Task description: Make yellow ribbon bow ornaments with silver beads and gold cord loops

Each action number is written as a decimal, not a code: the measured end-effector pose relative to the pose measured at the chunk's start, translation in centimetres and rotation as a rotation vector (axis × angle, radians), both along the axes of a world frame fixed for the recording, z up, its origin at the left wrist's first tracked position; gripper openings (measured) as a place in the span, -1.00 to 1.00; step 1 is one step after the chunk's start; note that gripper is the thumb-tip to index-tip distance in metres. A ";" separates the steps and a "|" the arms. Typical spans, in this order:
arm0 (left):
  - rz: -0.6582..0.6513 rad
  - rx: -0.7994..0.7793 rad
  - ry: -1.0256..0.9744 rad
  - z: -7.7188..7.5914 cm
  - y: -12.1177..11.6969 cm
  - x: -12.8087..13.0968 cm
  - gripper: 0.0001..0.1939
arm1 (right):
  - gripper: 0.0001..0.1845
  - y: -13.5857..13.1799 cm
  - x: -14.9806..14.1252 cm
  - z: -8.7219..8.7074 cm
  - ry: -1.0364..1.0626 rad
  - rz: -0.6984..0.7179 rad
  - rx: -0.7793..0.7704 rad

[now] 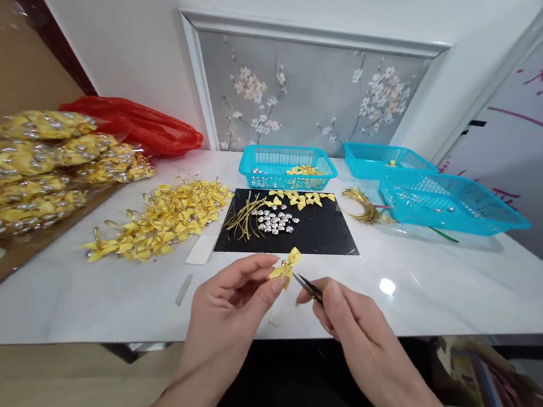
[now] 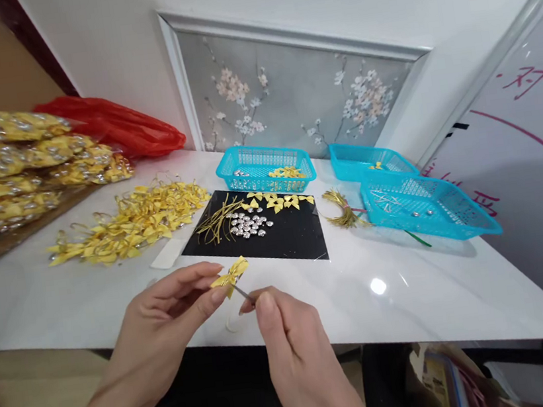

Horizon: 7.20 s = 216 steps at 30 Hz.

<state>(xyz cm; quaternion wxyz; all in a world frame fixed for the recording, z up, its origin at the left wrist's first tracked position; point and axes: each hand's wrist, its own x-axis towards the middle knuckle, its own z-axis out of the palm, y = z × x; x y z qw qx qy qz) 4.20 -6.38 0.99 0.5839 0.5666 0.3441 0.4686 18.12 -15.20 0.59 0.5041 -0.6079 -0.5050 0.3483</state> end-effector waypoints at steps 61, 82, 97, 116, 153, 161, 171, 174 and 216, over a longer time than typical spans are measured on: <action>-0.091 -0.047 0.151 0.7 -0.3 0.2 -0.88 | -0.68 0.5 5.1 -2.1 -0.313 -0.246 0.154; 0.000 0.230 0.307 0.4 -1.3 0.2 -0.88 | -0.80 1.5 0.1 -0.1 -0.526 -0.233 0.530; -0.321 0.216 0.455 2.9 2.0 -0.1 -0.81 | -0.88 2.2 0.9 -0.5 -0.355 -0.292 0.581; -0.005 0.481 0.345 -0.4 1.1 0.6 -0.87 | -0.75 3.8 -0.8 -2.0 -0.531 -0.337 0.330; -0.115 -0.389 -0.294 2.0 2.0 -1.2 -0.73 | -0.68 3.1 1.9 -1.0 0.269 0.115 0.015; -0.107 -0.546 -0.329 2.0 1.5 -1.4 -0.87 | -0.63 4.8 -0.6 -1.2 0.825 0.301 -0.080; -0.098 -0.500 -0.374 1.8 1.5 -1.6 -0.78 | -0.56 3.9 -0.8 -0.6 0.993 0.307 -0.089; -0.096 -0.472 -0.384 2.0 1.3 -1.6 -0.76 | -0.59 3.9 -1.2 -0.8 0.895 0.227 -0.056; -0.126 -0.429 -0.372 2.8 0.2 -1.7 -0.82 | -0.82 3.4 -1.3 -0.6 1.429 0.354 0.026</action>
